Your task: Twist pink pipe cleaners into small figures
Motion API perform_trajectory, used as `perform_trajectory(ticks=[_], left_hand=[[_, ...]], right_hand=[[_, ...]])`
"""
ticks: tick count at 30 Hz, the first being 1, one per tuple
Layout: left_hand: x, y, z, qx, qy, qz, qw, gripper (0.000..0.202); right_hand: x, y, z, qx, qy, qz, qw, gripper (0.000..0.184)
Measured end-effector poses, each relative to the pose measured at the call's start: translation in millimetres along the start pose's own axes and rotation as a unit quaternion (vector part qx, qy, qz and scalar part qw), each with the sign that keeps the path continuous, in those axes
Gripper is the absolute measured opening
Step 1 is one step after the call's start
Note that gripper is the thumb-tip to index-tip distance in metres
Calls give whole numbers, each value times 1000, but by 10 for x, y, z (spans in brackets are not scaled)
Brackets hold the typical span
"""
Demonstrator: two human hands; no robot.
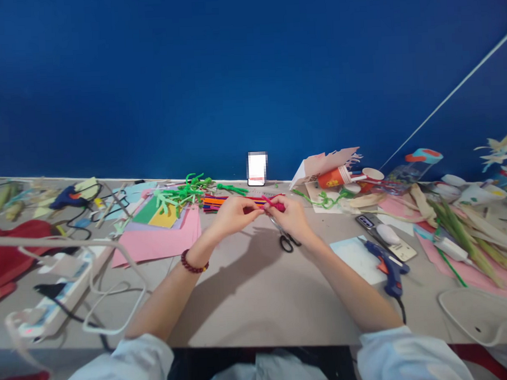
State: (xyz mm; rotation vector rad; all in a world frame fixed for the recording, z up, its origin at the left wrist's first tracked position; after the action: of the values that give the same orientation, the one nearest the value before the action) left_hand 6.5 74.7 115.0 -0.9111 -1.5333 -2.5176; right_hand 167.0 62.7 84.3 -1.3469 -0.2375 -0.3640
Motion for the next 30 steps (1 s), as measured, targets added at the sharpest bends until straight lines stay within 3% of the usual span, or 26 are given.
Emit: perform_trajectory(ticks=[2,7,12,16,19,23,25,27,30], left_hand=[[-71,33,-34,5,25,-5,1000,30],[-198,82,-71,9,56,-14,998,27],[-274,35,-71,-11,74,-21,997,25],[-372,-145,-61,-17,91,-60,994,24],[-389,-302,-47,-10,114,-120,986,25],[-333,-449,26,-1,42,-167,985,30],[-224,-496,75,-5,48,-224,973,31],[-128,-489,117,-29,14,-271,962,33],[21,-424,134,-27,-29,-256,966,29]], right_hand=[[18,-17,8,1,26,43,999,20],[18,-38,32,-69,36,218,973,28],[21,-60,34,-91,49,288,952,33],[10,-72,20,-111,17,335,935,34],[-22,-88,-4,-138,-41,360,922,31],[-54,-99,-35,-169,-113,352,913,30],[-45,-100,-37,-169,-130,330,920,29],[-23,-108,-35,-157,-142,305,929,28],[18,-148,-27,-123,-151,269,943,27]])
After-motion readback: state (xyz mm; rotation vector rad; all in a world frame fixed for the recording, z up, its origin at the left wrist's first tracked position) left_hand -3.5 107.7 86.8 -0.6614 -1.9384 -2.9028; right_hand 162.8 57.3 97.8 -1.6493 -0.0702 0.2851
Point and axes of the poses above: each hand's wrist, its own z-axis towards the middle knuckle, its own x-axis out of the back of the hand, y = z × x, the point moved 4 cm from there along z, towards the middle knuckle, and after that the axes turned 7 degrees about -z, right-handed, at the moved point
